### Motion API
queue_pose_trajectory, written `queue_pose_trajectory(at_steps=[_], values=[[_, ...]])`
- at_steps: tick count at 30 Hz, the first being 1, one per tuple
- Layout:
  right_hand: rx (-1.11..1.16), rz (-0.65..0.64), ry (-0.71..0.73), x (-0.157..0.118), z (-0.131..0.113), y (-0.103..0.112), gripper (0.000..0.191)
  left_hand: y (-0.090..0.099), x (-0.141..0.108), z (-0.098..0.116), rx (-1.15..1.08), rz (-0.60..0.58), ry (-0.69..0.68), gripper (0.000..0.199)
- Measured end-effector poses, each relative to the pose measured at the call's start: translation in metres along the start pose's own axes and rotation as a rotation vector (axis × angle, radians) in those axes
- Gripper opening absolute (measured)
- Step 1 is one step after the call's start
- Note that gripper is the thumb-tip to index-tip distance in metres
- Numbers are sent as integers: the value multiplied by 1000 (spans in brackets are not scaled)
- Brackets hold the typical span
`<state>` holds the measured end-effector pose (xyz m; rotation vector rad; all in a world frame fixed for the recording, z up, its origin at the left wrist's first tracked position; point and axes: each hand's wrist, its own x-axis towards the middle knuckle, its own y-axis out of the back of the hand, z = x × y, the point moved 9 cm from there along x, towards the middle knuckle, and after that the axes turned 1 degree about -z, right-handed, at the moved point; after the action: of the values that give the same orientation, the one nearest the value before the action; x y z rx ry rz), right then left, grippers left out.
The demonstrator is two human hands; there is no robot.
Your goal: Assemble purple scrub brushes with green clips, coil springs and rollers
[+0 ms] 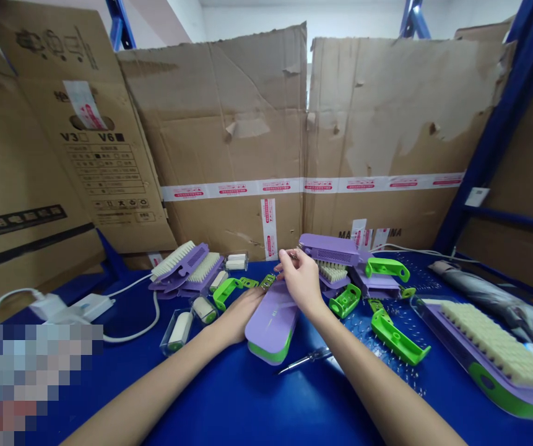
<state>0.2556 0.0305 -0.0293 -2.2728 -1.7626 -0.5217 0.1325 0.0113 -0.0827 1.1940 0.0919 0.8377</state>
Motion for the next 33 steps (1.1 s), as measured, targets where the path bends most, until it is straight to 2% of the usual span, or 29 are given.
queue_pose_trajectory(at_steps=[4,10,14,17,19,24,27,30,33], values=[[93,-15,-31,-3,-4,0,39,2,-2,3,214,-24,57,16],[288,-80,-91,-9,-7,-12,45,2,-4,0,493,-26,143,20],[365,-116,-113,-16,-12,-20,46,1,-5,-10,496,-69,237,24],[390,-151,-141,-21,-11,-26,45,0,-5,-10,418,-67,211,24],[392,-180,-155,-24,-9,-31,44,4,-5,-11,345,-11,193,26],[389,-187,-145,-24,-5,-32,44,21,-7,-24,97,242,249,25],[401,-135,-132,-20,-3,-26,43,37,-10,-39,-60,413,364,15],[367,-114,-106,-18,-3,-23,38,52,-19,-58,-327,595,508,5],[283,-132,-48,-17,-3,-24,34,56,-24,-68,-606,651,601,14]])
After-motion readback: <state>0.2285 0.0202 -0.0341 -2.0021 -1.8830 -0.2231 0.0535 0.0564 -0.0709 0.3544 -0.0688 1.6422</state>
